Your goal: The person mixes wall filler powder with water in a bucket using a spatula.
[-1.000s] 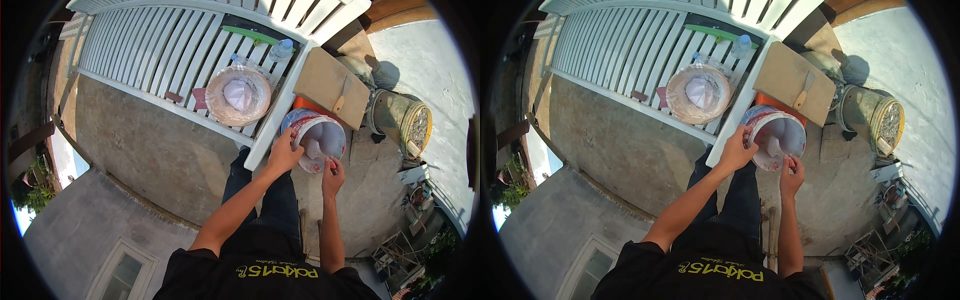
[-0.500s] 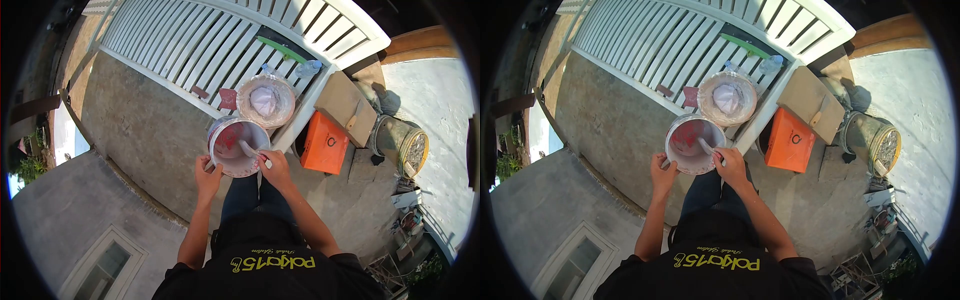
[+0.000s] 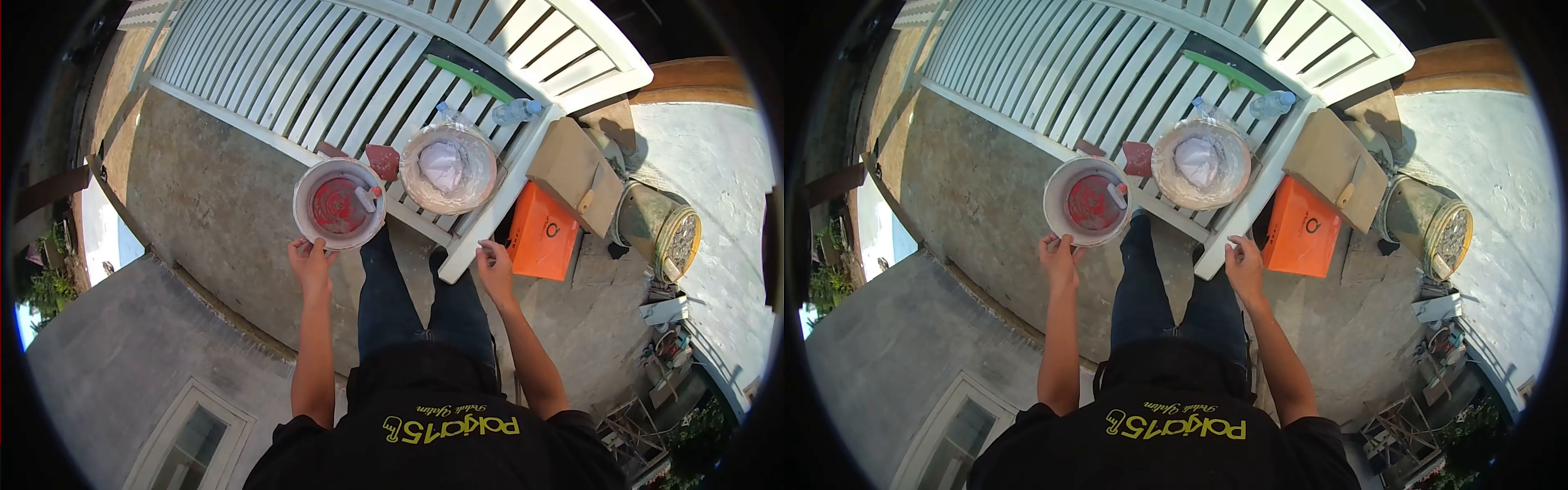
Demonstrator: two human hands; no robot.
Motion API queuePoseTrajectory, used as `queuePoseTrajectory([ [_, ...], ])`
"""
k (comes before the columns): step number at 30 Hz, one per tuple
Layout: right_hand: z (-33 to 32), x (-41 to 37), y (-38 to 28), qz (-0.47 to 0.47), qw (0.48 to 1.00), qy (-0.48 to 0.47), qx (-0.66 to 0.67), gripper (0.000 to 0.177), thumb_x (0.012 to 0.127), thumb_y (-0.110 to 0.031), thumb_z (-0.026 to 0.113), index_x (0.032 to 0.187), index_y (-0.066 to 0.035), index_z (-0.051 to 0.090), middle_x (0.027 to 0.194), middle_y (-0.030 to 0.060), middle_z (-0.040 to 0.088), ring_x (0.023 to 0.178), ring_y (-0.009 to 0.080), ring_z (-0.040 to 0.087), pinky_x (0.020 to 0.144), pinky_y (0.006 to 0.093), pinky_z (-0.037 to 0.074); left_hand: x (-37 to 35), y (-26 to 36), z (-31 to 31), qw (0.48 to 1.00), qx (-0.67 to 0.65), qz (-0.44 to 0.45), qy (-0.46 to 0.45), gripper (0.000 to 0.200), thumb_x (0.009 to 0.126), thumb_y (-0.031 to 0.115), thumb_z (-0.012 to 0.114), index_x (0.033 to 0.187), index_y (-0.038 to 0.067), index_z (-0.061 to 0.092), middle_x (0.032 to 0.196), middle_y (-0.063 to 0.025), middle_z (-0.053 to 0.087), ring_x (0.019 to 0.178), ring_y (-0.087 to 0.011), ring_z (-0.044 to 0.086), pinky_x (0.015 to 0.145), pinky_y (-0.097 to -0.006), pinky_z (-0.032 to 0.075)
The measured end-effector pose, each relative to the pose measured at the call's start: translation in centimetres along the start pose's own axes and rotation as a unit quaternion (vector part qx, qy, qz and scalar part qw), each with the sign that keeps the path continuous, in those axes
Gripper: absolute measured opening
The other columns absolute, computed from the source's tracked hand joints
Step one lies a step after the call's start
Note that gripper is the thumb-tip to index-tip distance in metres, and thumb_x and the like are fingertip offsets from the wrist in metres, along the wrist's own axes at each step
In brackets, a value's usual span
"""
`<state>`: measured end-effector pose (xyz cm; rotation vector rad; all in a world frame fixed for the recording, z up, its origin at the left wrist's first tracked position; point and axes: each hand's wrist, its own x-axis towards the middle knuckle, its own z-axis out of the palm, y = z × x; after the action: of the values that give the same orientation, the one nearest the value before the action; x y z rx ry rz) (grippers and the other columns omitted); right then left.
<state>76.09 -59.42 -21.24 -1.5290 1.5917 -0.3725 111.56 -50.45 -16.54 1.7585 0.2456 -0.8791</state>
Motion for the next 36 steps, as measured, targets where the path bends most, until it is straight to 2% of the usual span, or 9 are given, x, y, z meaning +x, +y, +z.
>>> queuePoseTrajectory([
  [2,-0.8,0.6,2.3,0.099,0.994,0.024,0.023,0.022,0.094,-0.017,0.066,0.111,-0.002,0.068,0.101,0.0107,0.07,0.082,0.0184,0.067,0.075,0.0304,0.052,3.9,0.5,1.5,1.0,0.006,-0.009,-0.018,0.04,0.088,-0.001,0.062,0.119,0.007,0.036,0.123,-0.0156,0.049,0.112,-0.0257,0.054,0.089,-0.0482,0.059],
  [8,2.5,3.5,2.5,0.157,0.984,0.087,0.02,0.024,0.094,-0.021,0.067,0.109,-0.002,0.069,0.091,0.0106,0.073,0.081,0.0186,0.068,0.076,0.0311,0.053,13.6,-0.3,4.3,0.996,0.032,-0.037,-0.069,0.044,0.09,-0.001,0.06,0.122,0.007,0.031,0.123,-0.0161,0.047,0.108,-0.0254,0.058,0.09,-0.0473,0.061],
  [11,6.6,6.5,-2.0,0.162,0.983,0.067,-0.047,0.026,0.094,-0.023,0.066,0.108,-0.001,0.07,0.093,0.0126,0.074,0.079,0.02,0.069,0.075,0.0326,0.054,16.2,-0.3,5.9,0.993,0.034,-0.066,-0.096,0.044,0.09,-0.001,0.059,0.122,0.007,0.03,0.124,-0.0161,0.047,0.11,-0.026,0.058,0.091,-0.0473,0.06],
  [18,11.3,12.9,-3.1,0.178,0.974,0.066,-0.124,0.022,0.092,-0.02,0.061,0.098,-0.001,0.071,0.09,0.0165,0.074,0.082,0.0306,0.071,0.077,0.0392,0.055,19.0,-0.1,8.3,0.987,0.018,-0.096,-0.126,0.045,0.09,0.001,0.061,0.122,0.007,0.03,0.127,-0.0164,0.046,0.113,-0.0268,0.057,0.094,-0.0473,0.058],
  [22,12.3,15.6,-2.7,0.209,0.958,0.024,-0.195,0.037,0.088,-0.033,0.066,0.101,0.002,0.066,0.088,0.0187,0.072,0.087,0.036,0.071,0.08,0.0442,0.055,18.7,-0.3,8.8,0.988,0.017,-0.101,-0.118,0.045,0.09,0.002,0.061,0.123,0.007,0.03,0.13,-0.0164,0.043,0.117,-0.026,0.052,0.096,-0.0466,0.057],
  [25,14.1,17.2,-3.0,0.223,0.94,0.079,-0.247,0.049,0.086,-0.042,0.067,0.105,0.003,0.062,0.096,0.0213,0.07,0.092,0.0387,0.07,0.082,0.0474,0.054,18.2,-1.0,8.1,0.984,0.034,-0.099,-0.144,0.047,0.091,0.004,0.061,0.125,0.007,0.03,0.131,-0.0164,0.043,0.119,-0.0266,0.052,0.097,-0.0461,0.057],
  [28,15.6,18.3,-1.5,0.254,0.931,0.06,-0.256,0.045,0.089,-0.042,0.064,0.105,0.0,0.06,0.104,0.0219,0.069,0.094,0.0411,0.068,0.081,0.0501,0.054,17.8,-1.2,6.7,0.975,0.04,-0.118,-0.184,0.049,0.094,0.008,0.063,0.129,0.006,0.029,0.136,-0.017,0.041,0.123,-0.0269,0.05,0.1,-0.0459,0.055],
  [31,15.1,18.5,-1.2,0.217,0.954,0.033,-0.203,0.032,0.095,-0.033,0.057,0.102,-0.002,0.06,0.099,0.0208,0.068,0.094,0.0417,0.067,0.08,0.0524,0.052,17.5,-1.3,6.4,0.977,0.077,-0.098,-0.172,0.052,0.096,0.012,0.064,0.134,0.006,0.029,0.139,-0.0177,0.04,0.127,-0.028,0.048,0.103,-0.0468,0.052],
  [36,13.5,16.3,-1.2,0.01,0.976,0.06,-0.209,0.011,0.091,-0.016,0.059,0.094,-0.005,0.061,0.088,0.0152,0.066,0.082,0.036,0.064,0.071,0.0506,0.047,14.9,-1.8,7.4,0.961,0.241,0.137,-0.018,0.054,0.098,0.017,0.063,0.139,0.0,0.032,0.139,-0.0178,0.043,0.129,-0.0302,0.046,0.106,-0.0462,0.044],
])
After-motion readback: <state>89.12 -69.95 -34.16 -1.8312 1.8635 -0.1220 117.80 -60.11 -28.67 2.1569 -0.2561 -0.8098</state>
